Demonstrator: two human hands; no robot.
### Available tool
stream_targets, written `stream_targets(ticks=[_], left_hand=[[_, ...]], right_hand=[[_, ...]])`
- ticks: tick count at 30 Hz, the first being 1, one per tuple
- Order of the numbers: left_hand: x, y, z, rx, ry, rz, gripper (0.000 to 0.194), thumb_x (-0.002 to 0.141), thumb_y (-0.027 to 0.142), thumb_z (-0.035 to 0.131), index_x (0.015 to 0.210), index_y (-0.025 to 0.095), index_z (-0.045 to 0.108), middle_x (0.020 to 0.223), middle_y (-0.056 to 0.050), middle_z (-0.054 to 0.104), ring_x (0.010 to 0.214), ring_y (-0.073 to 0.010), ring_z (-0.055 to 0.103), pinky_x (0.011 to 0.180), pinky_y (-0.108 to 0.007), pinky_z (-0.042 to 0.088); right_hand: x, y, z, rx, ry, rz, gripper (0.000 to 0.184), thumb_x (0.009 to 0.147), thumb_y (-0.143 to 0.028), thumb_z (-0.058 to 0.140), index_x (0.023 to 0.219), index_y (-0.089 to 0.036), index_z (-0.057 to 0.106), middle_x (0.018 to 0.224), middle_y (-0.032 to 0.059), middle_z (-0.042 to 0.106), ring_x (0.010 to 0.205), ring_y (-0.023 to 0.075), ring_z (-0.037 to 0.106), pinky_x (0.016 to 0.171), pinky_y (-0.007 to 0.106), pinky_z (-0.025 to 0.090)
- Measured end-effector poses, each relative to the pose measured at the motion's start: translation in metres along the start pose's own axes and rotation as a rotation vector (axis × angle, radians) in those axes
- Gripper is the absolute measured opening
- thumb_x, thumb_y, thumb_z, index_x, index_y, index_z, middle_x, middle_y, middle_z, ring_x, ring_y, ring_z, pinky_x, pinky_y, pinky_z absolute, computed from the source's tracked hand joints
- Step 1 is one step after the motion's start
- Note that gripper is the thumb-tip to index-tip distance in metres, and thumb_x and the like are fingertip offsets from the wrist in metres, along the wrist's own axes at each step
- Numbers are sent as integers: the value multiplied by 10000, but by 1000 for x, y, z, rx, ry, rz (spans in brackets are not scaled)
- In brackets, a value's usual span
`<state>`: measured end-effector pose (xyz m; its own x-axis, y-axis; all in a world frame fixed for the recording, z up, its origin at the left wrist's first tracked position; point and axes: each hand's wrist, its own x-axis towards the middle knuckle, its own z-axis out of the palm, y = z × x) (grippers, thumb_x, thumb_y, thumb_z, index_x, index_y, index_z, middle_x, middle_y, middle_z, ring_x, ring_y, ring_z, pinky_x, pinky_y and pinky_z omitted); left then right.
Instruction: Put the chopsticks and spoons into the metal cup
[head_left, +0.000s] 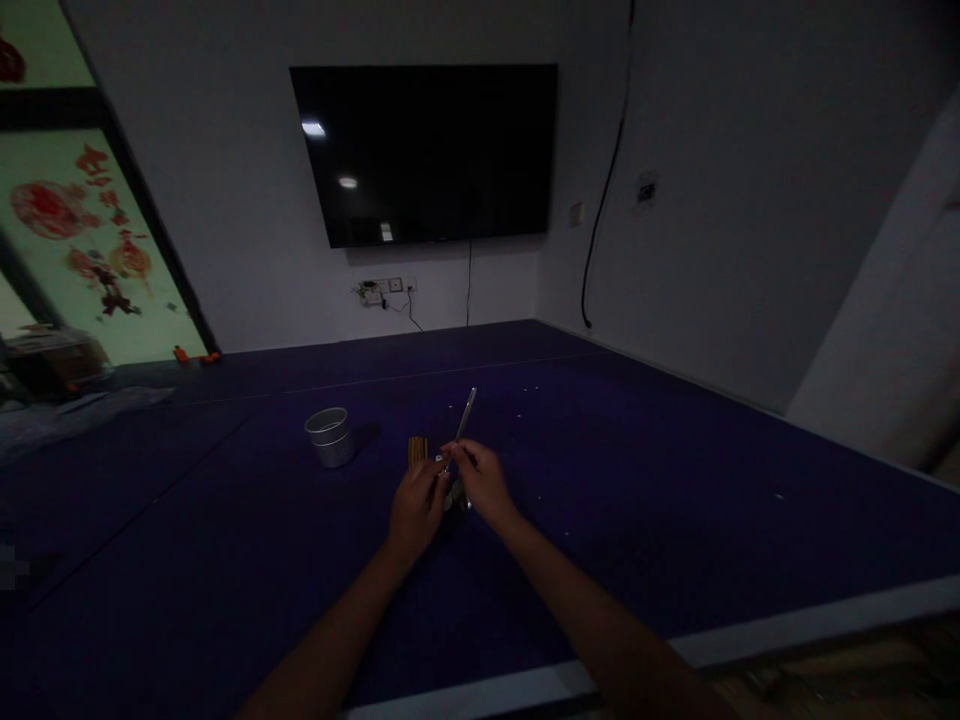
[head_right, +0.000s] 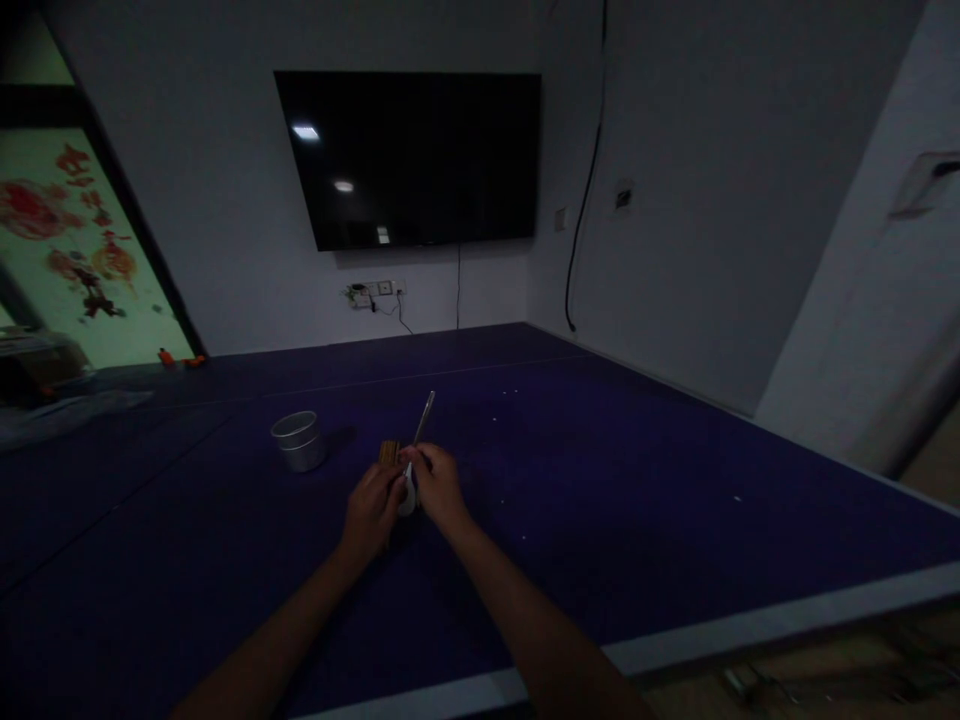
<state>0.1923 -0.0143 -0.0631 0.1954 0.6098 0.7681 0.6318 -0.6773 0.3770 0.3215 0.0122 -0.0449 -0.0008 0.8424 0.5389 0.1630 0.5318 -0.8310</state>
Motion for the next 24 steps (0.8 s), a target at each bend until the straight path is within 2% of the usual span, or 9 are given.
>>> stream_targets(ticks=[4, 7, 11, 14, 20, 24], left_hand=[[1, -6, -5, 145, 53, 18, 292, 928, 293, 374, 1115, 195, 576, 997, -88, 633, 951, -197, 588, 835, -356, 489], [2, -15, -7, 230, 76, -2, 293, 926, 289, 364, 1091, 195, 587, 962, -90, 637, 916, -202, 588, 820, -366, 486], [3, -25, -7, 261, 50, -35, 271, 912, 275, 377, 1029, 194, 608, 909, -79, 637, 870, -198, 589, 782, -354, 489], [2, -29, -6, 264, 27, -54, 256, 905, 260, 379, 987, 197, 613, 896, -76, 638, 859, -197, 585, 770, -349, 486], [2, -28, -4, 265, -10, -69, 240, 903, 259, 381, 953, 192, 606, 872, -70, 636, 839, -198, 585, 746, -342, 480], [2, -29, -4, 270, -20, -70, 235, 902, 260, 386, 938, 192, 608, 866, -71, 637, 842, -200, 587, 751, -345, 476]], right_hand=[[10, 19, -11, 53, 152, 138, 455, 883, -482, 360, 892, -144, 665, 691, 45, 647, 592, 136, 575, 547, 221, 431], [18, 37, -23, -55, 190, 246, 477, 872, -474, 349, 867, -132, 682, 630, 38, 633, 543, 137, 561, 503, 219, 402], [20, 54, -31, -333, 105, 311, 434, 860, -385, 396, 642, -141, 681, 533, 30, 621, 511, 139, 560, 494, 216, 379], [18, 58, -29, -390, 72, 308, 404, 840, -319, 448, 541, -149, 660, 509, 34, 631, 500, 141, 574, 500, 215, 379], [16, 58, -23, -471, 25, 290, 277, 823, -199, 491, 703, -138, 733, 645, 62, 711, 600, 152, 651, 568, 208, 429], [16, 58, -22, -555, 3, 276, 238, 790, -120, 511, 798, -150, 746, 778, 78, 737, 728, 155, 680, 671, 204, 452]])
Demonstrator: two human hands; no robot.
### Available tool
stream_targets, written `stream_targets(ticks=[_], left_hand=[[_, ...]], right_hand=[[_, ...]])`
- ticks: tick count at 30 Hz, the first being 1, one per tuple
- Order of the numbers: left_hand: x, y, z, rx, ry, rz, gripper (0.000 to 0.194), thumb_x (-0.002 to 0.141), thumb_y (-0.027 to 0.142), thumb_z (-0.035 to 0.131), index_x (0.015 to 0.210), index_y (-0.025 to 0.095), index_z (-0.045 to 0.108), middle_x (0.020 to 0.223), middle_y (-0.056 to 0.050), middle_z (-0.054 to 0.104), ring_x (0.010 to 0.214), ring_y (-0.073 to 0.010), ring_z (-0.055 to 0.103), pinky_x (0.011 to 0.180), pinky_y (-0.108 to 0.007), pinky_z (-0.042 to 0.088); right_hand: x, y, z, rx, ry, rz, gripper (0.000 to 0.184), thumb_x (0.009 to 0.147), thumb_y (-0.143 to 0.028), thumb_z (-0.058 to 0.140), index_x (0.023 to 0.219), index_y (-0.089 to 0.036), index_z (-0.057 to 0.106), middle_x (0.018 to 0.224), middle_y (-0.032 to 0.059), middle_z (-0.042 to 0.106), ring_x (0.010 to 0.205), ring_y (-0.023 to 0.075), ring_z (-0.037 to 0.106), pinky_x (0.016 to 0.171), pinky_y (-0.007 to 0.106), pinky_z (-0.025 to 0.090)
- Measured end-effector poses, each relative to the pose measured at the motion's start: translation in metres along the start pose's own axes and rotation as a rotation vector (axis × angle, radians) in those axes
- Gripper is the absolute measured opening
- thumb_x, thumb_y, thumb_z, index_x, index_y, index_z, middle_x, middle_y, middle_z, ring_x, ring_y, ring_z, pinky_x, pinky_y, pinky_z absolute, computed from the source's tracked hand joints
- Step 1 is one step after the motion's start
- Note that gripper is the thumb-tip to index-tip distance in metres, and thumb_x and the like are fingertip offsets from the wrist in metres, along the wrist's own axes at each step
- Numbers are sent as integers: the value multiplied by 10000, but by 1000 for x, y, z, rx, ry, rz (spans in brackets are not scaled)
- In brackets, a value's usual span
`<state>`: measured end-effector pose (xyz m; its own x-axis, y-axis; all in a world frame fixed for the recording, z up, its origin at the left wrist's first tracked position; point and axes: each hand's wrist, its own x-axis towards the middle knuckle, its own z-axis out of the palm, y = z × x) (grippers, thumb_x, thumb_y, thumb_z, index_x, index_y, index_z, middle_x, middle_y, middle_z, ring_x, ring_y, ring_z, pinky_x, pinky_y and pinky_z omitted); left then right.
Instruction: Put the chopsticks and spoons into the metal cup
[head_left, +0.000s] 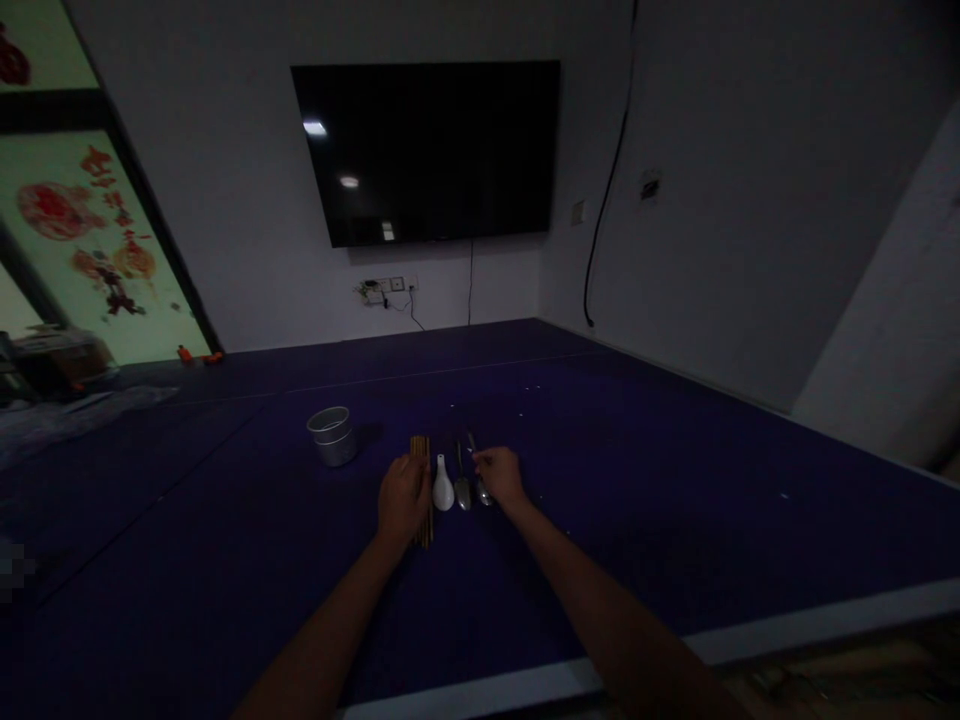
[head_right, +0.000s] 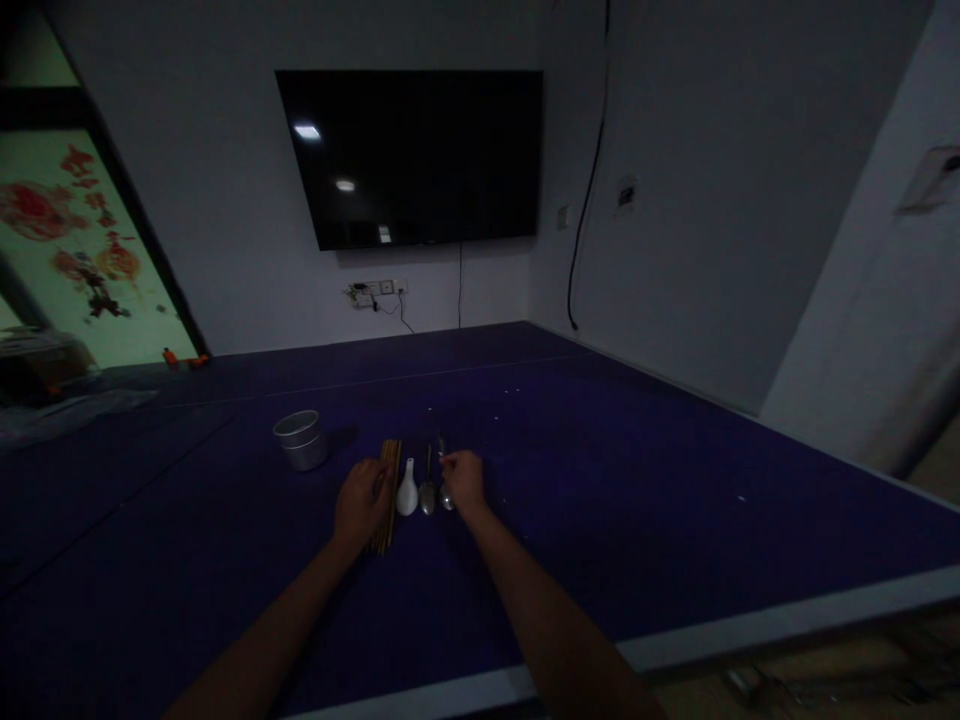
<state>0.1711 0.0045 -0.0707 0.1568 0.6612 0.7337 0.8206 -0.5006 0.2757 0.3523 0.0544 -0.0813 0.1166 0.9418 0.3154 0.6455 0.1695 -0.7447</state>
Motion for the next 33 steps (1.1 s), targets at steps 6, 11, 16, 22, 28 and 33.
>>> stream_targets(ticks=[6, 11, 16, 22, 28, 33], left_hand=[[0, -4, 1, 20, 13, 6, 230, 899, 265, 399, 934, 187, 613, 856, -71, 636, 835, -198, 591, 746, -338, 481], [7, -15, -7, 167, 97, -33, 255, 879, 228, 411, 1004, 156, 622, 1021, -114, 620, 979, -227, 574, 839, -365, 475], [17, -42, -28, 332, 268, -229, 411, 883, 210, 397, 1272, 132, 504, 1404, -158, 407, 1228, -286, 442, 971, -416, 409], [16, -75, -46, 408, 205, -449, 517, 892, 253, 386, 1404, 182, 361, 1472, -122, 333, 1137, -308, 499, 909, -446, 448], [15, -84, -46, 426, 167, -443, 490, 891, 218, 360, 1375, 154, 407, 1428, -132, 406, 1117, -294, 512, 928, -445, 436], [16, -88, -44, 384, 222, -393, 462, 867, 178, 385, 1319, 164, 476, 1321, -136, 506, 1136, -263, 509, 920, -401, 440]], right_hand=[[-2, -4, 0, -152, 9, -10, 225, 776, -119, 528, 752, -143, 750, 829, 104, 736, 757, 175, 677, 634, 203, 411], [-2, -6, 0, -252, 2, 2, 233, 782, -145, 528, 687, -130, 740, 738, 107, 728, 666, 155, 658, 543, 197, 343], [-2, -9, 1, -307, -4, 17, 239, 796, -148, 515, 729, -127, 743, 767, 124, 727, 693, 153, 658, 531, 195, 327], [-5, -14, 2, -344, 0, 57, 241, 807, -138, 504, 765, -108, 740, 786, 153, 721, 721, 169, 670, 543, 201, 342], [-8, -16, 1, -370, 3, 98, 243, 818, -149, 499, 780, -97, 733, 803, 165, 718, 741, 183, 678, 563, 204, 367], [-9, -18, 0, -388, 4, 111, 233, 810, -134, 503, 810, -93, 731, 824, 177, 715, 768, 195, 682, 610, 210, 404]])
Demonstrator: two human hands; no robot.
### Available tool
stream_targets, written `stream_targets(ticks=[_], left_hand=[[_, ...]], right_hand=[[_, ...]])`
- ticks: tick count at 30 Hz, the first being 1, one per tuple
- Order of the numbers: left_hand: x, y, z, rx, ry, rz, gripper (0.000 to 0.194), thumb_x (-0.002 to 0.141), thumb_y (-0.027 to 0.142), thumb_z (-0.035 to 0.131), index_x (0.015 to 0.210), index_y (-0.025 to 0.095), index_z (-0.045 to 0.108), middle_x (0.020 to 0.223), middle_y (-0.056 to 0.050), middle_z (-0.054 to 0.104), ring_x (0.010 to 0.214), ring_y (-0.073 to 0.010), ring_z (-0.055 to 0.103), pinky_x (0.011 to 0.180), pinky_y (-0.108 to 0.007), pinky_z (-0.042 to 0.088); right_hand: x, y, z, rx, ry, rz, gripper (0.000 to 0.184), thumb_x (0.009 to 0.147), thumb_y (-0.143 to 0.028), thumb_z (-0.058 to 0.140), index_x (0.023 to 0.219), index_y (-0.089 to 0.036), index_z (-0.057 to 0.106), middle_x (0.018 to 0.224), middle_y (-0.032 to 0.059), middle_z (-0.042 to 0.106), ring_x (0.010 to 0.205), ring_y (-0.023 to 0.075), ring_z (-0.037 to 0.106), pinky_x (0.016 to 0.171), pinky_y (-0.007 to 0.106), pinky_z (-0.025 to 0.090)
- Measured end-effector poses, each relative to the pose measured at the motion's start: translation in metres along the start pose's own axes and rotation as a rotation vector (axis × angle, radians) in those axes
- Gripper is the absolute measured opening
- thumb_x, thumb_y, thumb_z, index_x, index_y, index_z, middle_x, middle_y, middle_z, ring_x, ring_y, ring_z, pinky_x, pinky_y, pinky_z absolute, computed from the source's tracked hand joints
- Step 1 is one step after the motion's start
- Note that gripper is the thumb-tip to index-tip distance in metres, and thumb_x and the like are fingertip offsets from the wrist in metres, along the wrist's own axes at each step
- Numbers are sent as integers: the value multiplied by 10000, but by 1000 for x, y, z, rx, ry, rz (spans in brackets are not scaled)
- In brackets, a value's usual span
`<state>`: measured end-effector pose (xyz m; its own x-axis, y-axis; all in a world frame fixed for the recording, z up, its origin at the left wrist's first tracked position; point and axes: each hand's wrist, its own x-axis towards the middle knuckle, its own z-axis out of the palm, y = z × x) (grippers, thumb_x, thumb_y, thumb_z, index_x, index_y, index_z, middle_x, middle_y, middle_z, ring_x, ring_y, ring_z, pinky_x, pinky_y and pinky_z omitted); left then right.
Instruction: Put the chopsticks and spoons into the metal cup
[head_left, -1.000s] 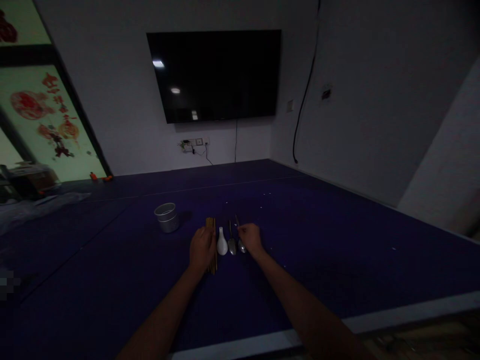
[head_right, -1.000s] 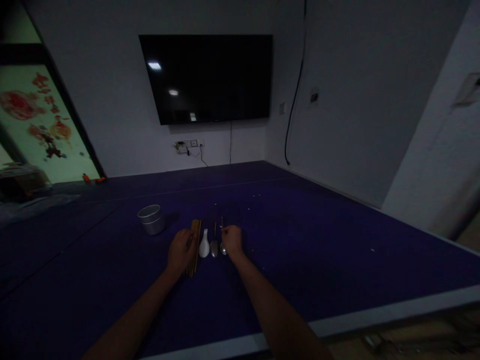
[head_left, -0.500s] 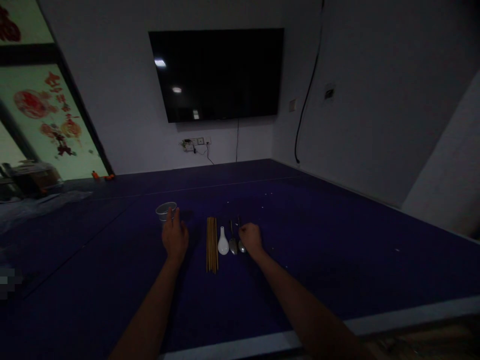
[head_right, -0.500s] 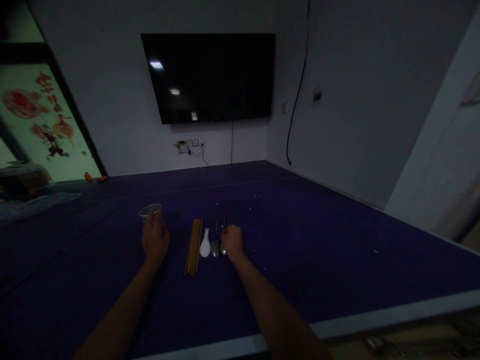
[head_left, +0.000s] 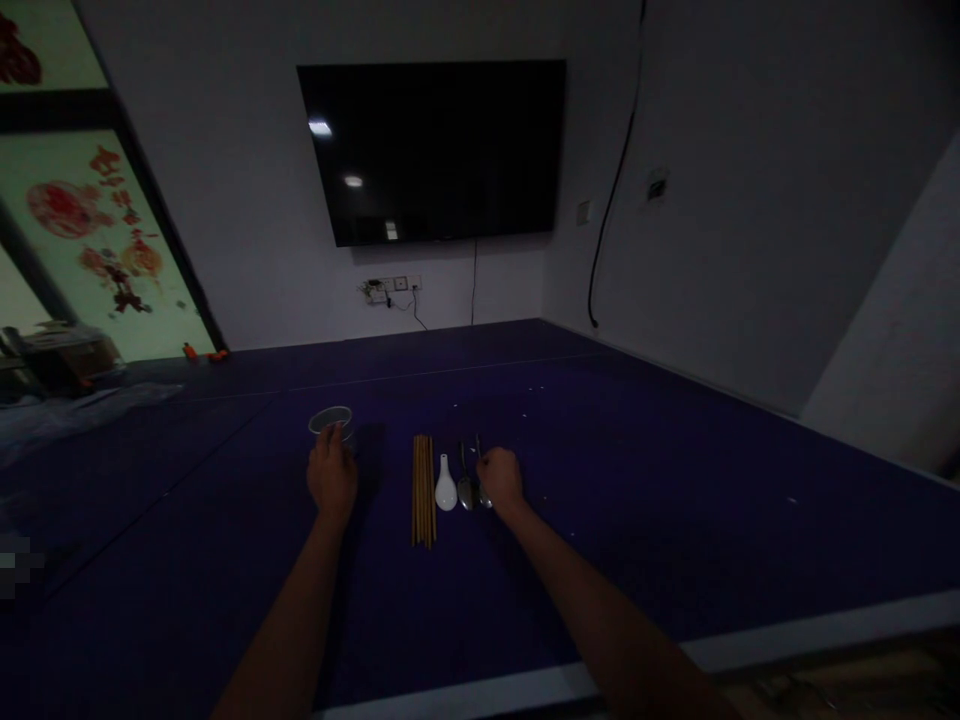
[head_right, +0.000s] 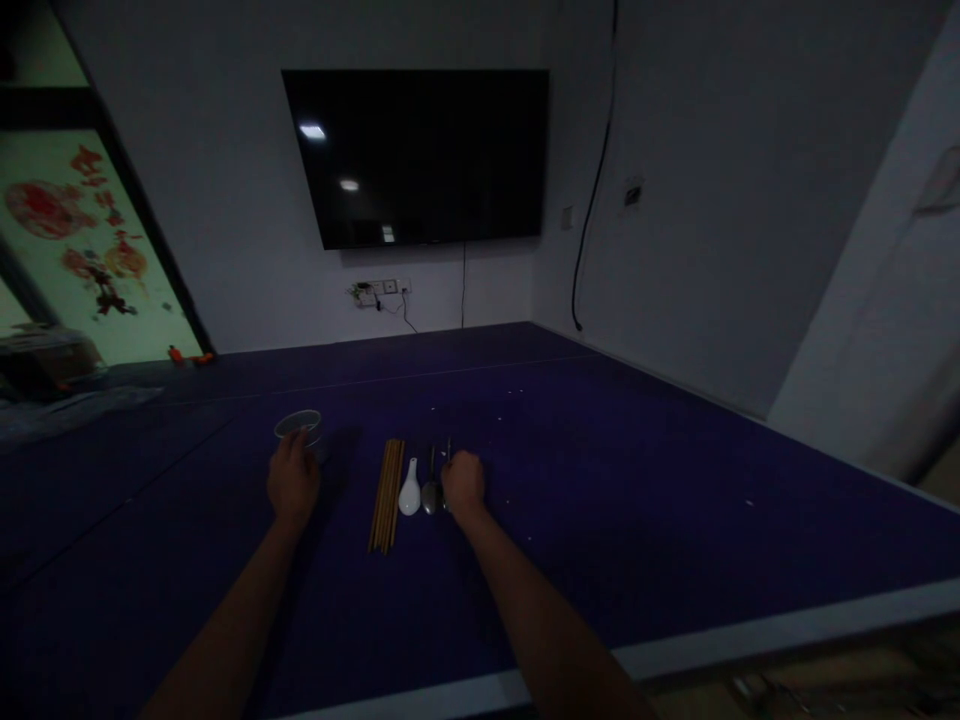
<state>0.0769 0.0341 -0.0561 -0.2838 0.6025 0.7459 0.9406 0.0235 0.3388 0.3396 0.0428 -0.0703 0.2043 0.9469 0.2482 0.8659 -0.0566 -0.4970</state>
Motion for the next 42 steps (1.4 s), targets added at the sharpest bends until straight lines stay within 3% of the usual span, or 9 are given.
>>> stream_targets(ticks=[7, 13, 15, 19, 24, 27, 31, 36, 42], left_hand=[[-2, -6, 2, -54, 80, 15, 339, 841, 189, 446, 1128, 187, 626, 1061, -120, 604, 940, -230, 588, 773, -335, 462], [-3, -1, 4, -109, 220, 179, 269, 846, 174, 434, 971, 165, 672, 894, -95, 622, 805, -202, 602, 690, -314, 472], [-5, 10, 2, -137, 296, 270, 264, 866, 168, 422, 953, 174, 671, 883, -86, 631, 811, -189, 604, 708, -307, 477], [-22, 44, -7, -190, 387, 513, 238, 870, 118, 445, 939, 186, 663, 868, -69, 649, 823, -163, 613, 717, -271, 489], [-56, 84, -17, -318, 300, 763, 218, 876, 141, 479, 1004, 190, 648, 877, -64, 650, 813, -140, 616, 714, -242, 507], [-68, 99, -17, -408, 184, 708, 272, 896, 147, 426, 1077, 204, 621, 996, -81, 620, 915, -146, 603, 765, -258, 514], [-66, 103, -17, -438, 81, 534, 317, 905, 234, 419, 1191, 211, 554, 1163, -111, 541, 1069, -194, 543, 872, -346, 491], [-50, 88, -15, -308, -152, 288, 290, 905, 317, 391, 971, 177, 636, 901, -83, 598, 897, -202, 557, 820, -350, 467], [-41, 73, -5, -118, -343, 54, 352, 863, 410, 411, 803, 173, 664, 874, -79, 577, 861, -206, 571, 780, -317, 458]], right_hand=[[-4, -3, -2, -44, -13, 29, 248, 832, -148, 486, 869, -118, 729, 857, 178, 713, 823, 207, 683, 687, 232, 445], [-5, -2, -9, -56, 5, -12, 244, 862, -223, 497, 936, -139, 714, 927, 159, 692, 870, 216, 668, 737, 261, 464], [-4, -2, -14, -12, 69, -90, 297, 850, -262, 533, 1101, -164, 658, 1042, 145, 657, 922, 219, 652, 776, 281, 473], [-6, -5, -21, 183, 193, -432, 718, 747, -332, 668, 1395, -249, 372, 1301, 103, 516, 1175, 235, 510, 950, 362, 429], [-19, -13, -24, 349, 266, -720, 834, 724, -350, 654, 1443, -206, 258, 1428, 105, 403, 1301, 240, 375, 1056, 418, 332], [-24, -15, -29, 387, 283, -643, 789, 718, -341, 630, 1418, -170, 309, 1382, 125, 458, 1257, 246, 433, 1032, 400, 354], [-14, -8, -37, 387, 393, -322, 821, 692, -355, 649, 1410, -152, 306, 1348, 141, 490, 1218, 262, 466, 1001, 394, 363], [9, 21, -39, 346, 430, 4, 844, 667, -385, 675, 1386, -112, 328, 1281, 176, 536, 1172, 280, 500, 959, 366, 370], [16, 39, -33, 345, 381, 178, 915, 648, -406, 693, 1403, -85, 286, 1264, 201, 547, 1151, 283, 530, 912, 323, 393]])
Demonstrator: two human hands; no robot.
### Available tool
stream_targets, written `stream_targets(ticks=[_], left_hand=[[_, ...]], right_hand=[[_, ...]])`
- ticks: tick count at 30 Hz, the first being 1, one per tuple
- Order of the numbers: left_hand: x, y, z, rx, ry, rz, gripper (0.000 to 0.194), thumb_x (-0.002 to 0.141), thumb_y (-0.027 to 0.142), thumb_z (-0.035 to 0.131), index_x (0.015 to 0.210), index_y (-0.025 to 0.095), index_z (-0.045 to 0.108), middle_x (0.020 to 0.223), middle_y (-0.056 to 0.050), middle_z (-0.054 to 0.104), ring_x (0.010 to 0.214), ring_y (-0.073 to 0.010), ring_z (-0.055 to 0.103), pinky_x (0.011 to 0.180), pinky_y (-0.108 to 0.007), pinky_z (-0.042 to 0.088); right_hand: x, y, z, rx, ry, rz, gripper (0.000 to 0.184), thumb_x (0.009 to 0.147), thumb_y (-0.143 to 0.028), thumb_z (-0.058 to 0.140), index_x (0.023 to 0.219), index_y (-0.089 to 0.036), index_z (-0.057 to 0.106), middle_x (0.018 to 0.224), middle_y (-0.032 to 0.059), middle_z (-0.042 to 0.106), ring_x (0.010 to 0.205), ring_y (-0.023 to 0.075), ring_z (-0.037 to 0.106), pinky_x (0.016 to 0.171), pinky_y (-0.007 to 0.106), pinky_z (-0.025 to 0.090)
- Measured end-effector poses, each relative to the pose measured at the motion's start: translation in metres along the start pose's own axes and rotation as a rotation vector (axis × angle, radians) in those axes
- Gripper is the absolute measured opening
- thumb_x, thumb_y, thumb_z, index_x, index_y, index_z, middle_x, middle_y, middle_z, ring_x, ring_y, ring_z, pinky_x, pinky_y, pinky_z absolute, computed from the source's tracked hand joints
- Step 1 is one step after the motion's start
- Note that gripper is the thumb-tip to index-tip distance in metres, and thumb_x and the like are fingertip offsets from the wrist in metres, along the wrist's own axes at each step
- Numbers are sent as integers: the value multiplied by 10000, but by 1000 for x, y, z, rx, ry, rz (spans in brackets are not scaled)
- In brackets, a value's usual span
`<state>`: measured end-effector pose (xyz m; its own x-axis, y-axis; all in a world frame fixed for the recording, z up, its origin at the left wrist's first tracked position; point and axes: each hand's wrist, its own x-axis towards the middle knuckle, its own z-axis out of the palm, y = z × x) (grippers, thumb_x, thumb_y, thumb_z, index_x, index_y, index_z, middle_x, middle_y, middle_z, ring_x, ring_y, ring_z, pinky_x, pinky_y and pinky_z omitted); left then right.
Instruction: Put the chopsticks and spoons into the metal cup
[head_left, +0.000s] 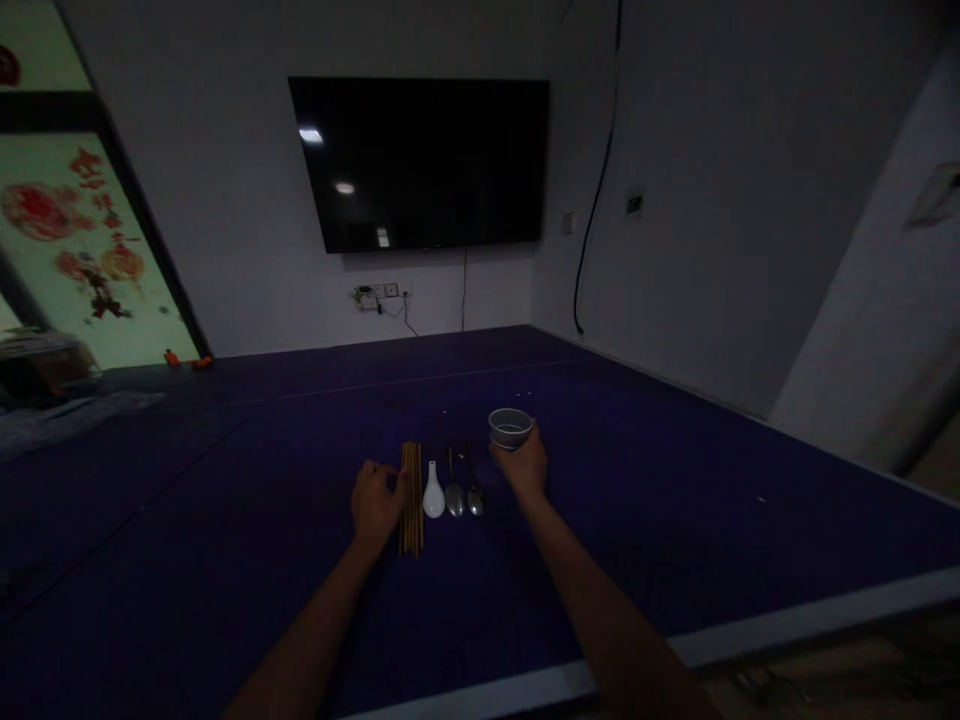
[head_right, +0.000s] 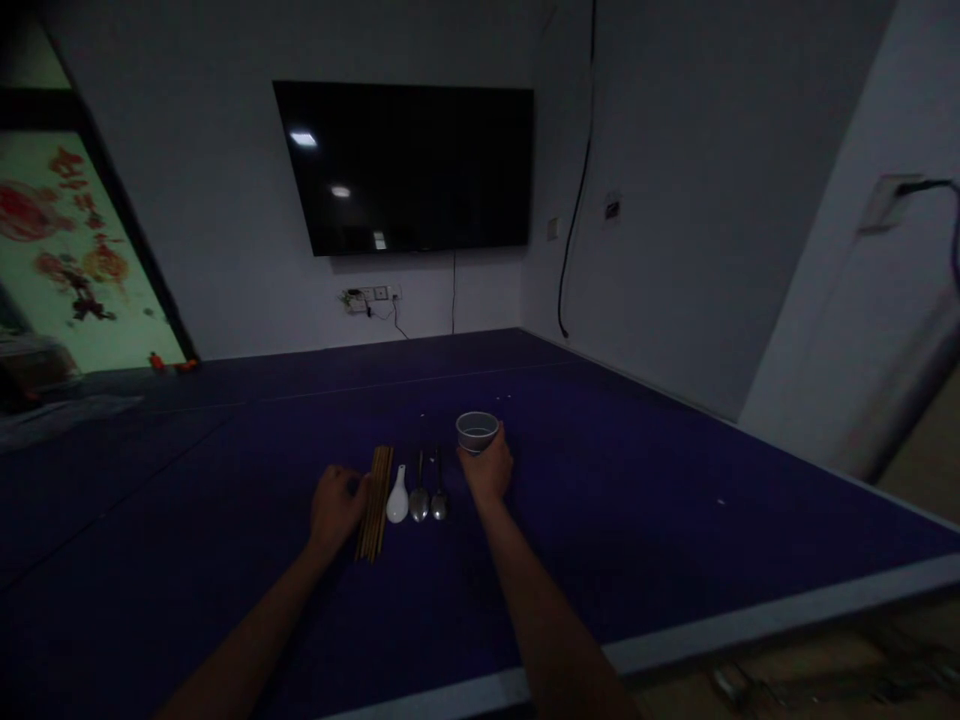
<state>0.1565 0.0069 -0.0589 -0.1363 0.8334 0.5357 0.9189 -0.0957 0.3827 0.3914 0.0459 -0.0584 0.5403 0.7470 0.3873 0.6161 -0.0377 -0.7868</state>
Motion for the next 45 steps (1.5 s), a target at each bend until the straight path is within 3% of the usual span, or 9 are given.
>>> stream_targets(ticks=[5, 12, 17, 19, 21, 25, 28, 30, 45], left_hand=[[-2, 1, 1, 149, -158, -36, 374, 851, 433, 418, 761, 172, 670, 865, -89, 609, 879, -221, 574, 764, -320, 440], [-3, 4, -2, 258, -269, -60, 364, 853, 415, 413, 833, 164, 676, 939, -106, 621, 933, -234, 579, 756, -324, 422], [-2, 3, -1, 281, -321, -83, 380, 858, 405, 393, 859, 159, 683, 980, -125, 626, 968, -257, 578, 763, -340, 425], [-2, 3, 0, 283, -333, -82, 388, 859, 412, 393, 859, 159, 687, 988, -130, 627, 977, -261, 578, 769, -343, 425], [-2, 4, 0, 291, -344, -74, 394, 860, 414, 393, 856, 155, 690, 996, -135, 627, 979, -265, 580, 772, -347, 425], [-2, 3, 1, 301, -357, -60, 399, 863, 404, 383, 856, 156, 696, 980, -132, 632, 973, -255, 586, 775, -338, 426], [-1, 2, 2, 304, -360, -58, 411, 858, 418, 382, 861, 160, 702, 963, -133, 637, 971, -260, 590, 778, -345, 429], [0, 1, 2, 300, -363, -71, 411, 852, 425, 388, 862, 160, 703, 969, -134, 642, 977, -264, 592, 784, -349, 429], [2, 7, -12, 407, -391, -106, 473, 778, 461, 427, 943, 114, 703, 997, -192, 661, 1012, -342, 584, 845, -462, 419]], right_hand=[[-4, -2, 1, -12, -5, 30, 977, 651, -390, 697, 1440, -93, 204, 1241, 198, 560, 1151, 289, 531, 902, 311, 392], [-7, -2, 0, -44, -15, 30, 1031, 645, -431, 717, 1455, -117, 162, 1236, 196, 548, 1149, 308, 517, 913, 335, 380], [-12, -18, -10, -83, 183, -61, 1095, 653, -598, 667, 1460, -101, 119, 1389, 256, 357, 1265, 373, 355, 987, 447, 312], [-16, -28, -17, -58, 286, -138, 1025, 721, -616, 591, 1466, -111, 100, 1453, 247, 255, 1316, 367, 265, 1013, 483, 278], [-22, -37, -22, -9, 310, -252, 864, 810, -570, 502, 1465, -141, 137, 1465, 209, 266, 1323, 328, 270, 1017, 482, 281], [-41, -49, -21, -14, -8, -484, 435, 927, -412, 352, 1266, -201, 524, 1198, 107, 606, 1093, 212, 547, 926, 331, 385], [-53, -53, -14, -192, -286, -455, 358, 929, -385, 370, 994, -224, 683, 939, 66, 706, 863, 173, 640, 748, 242, 420], [-58, -54, -11, -303, -378, -413, 345, 919, -391, 397, 935, -225, 700, 871, 68, 714, 812, 172, 651, 670, 227, 405], [-56, -57, -14, -379, -385, -376, 376, 931, -381, 381, 852, -214, 708, 854, 70, 715, 793, 167, 651, 591, 221, 350]])
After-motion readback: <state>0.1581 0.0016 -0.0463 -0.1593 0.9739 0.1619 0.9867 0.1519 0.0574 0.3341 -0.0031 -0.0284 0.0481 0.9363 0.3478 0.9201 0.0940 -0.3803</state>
